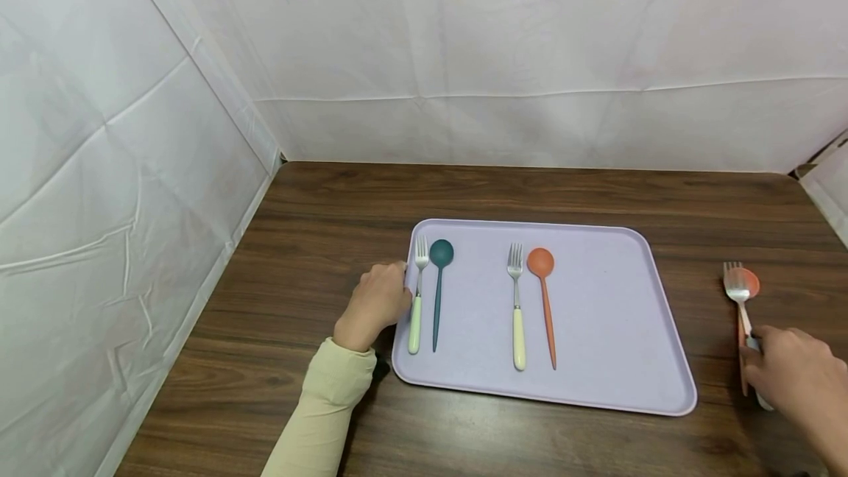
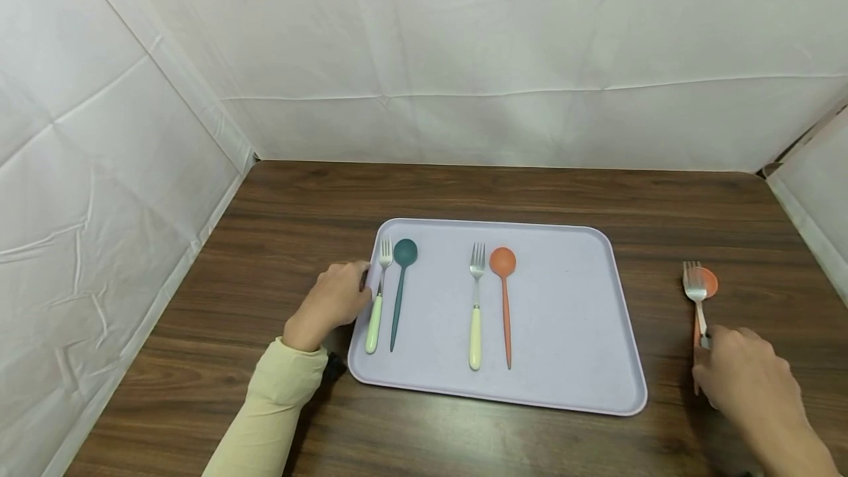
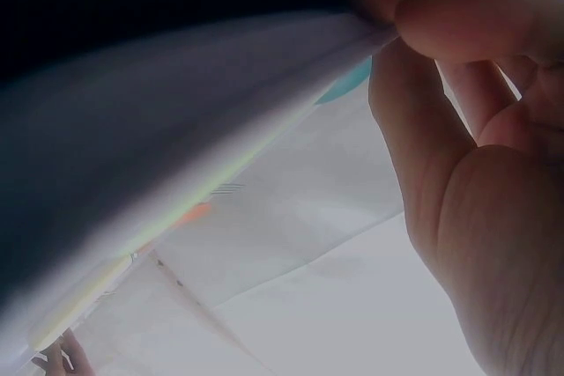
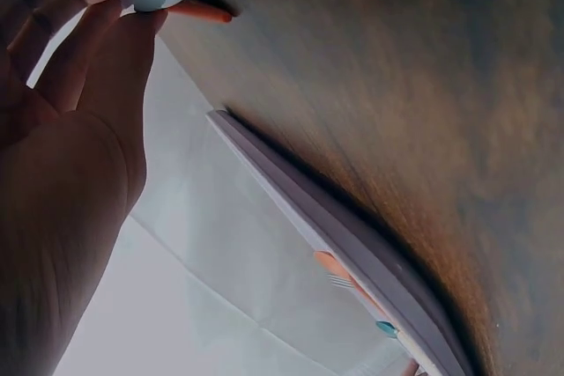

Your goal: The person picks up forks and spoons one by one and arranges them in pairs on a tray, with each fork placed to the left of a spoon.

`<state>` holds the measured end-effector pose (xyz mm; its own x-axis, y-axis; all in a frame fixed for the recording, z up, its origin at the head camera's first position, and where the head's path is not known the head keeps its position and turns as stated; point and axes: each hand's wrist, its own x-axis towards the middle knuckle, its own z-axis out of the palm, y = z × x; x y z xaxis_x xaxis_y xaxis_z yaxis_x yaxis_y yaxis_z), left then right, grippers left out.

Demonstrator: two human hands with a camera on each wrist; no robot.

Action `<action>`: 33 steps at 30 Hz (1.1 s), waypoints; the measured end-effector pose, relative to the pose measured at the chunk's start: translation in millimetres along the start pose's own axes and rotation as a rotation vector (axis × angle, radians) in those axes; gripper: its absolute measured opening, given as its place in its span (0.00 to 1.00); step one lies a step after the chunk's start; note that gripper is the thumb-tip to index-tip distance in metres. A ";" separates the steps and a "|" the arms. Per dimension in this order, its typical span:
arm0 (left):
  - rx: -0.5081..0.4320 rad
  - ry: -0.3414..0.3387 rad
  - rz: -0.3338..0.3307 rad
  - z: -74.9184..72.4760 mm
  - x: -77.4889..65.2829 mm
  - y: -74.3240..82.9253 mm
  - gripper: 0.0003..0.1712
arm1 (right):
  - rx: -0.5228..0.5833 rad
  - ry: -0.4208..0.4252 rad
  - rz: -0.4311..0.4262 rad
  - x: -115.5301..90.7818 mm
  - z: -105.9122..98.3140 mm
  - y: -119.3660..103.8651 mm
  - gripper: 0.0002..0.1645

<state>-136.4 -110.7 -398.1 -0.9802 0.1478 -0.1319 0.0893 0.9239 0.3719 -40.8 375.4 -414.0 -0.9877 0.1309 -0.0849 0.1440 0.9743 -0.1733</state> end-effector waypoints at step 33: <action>-0.010 0.003 0.004 0.4 0.0 -0.8 0.07 | 0.094 0.179 -0.080 -5.1 1.3 -22.9 0.16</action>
<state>-136.4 -111.3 -398.7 -0.9804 0.1503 -0.1275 0.0913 0.9197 0.3819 -39.0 352.2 -410.9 -0.9900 0.0922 0.1072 0.0611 0.9627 -0.2636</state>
